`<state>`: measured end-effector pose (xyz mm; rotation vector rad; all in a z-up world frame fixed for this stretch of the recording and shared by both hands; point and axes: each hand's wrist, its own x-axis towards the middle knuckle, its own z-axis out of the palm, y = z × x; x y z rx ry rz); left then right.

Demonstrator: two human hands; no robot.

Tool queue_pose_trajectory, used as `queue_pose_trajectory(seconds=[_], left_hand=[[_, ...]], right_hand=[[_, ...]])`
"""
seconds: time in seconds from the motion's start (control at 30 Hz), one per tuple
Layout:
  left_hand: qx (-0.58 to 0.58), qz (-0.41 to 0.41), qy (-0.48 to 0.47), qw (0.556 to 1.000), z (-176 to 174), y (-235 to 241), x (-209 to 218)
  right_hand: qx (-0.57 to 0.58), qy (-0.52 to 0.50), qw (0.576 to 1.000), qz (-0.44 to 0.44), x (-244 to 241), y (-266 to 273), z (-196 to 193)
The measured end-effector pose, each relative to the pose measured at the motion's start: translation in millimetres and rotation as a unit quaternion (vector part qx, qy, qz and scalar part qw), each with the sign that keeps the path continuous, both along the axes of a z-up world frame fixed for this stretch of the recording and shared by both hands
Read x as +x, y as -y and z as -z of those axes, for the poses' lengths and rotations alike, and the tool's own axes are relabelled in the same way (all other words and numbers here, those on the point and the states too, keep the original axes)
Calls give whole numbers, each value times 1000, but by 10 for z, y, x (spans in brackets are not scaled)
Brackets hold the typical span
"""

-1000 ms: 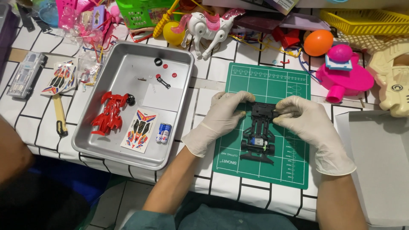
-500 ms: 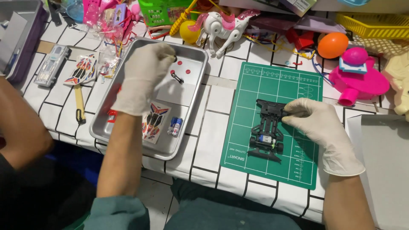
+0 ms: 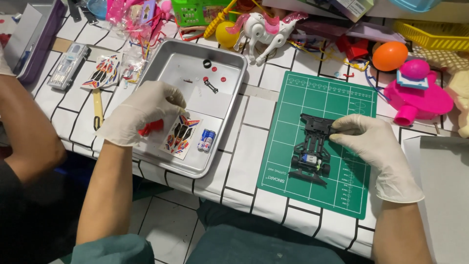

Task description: Assembling the motor and gear components into a toy car chassis on a workspace.

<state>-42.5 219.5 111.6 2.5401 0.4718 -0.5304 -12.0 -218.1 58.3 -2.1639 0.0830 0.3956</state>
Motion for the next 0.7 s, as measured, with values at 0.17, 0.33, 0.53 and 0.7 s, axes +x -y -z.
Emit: queue_pose_trajectory(seconds=[0.17, 0.33, 0.53, 0.7], left_hand=[[33, -12, 65, 997, 257, -390, -219], [121, 78, 227, 963, 668, -737, -134], [175, 220, 223, 933, 1131, -841, 113], [218, 248, 270, 904, 1177, -881, 156]], right_hand=[[-2, 3, 1000, -2, -13, -28, -27], [-8, -2, 1000, -1, -7, -48, -34], [5, -10, 1000, 8, 13, -1, 20], [29, -5, 1000, 10, 32, 39, 90]])
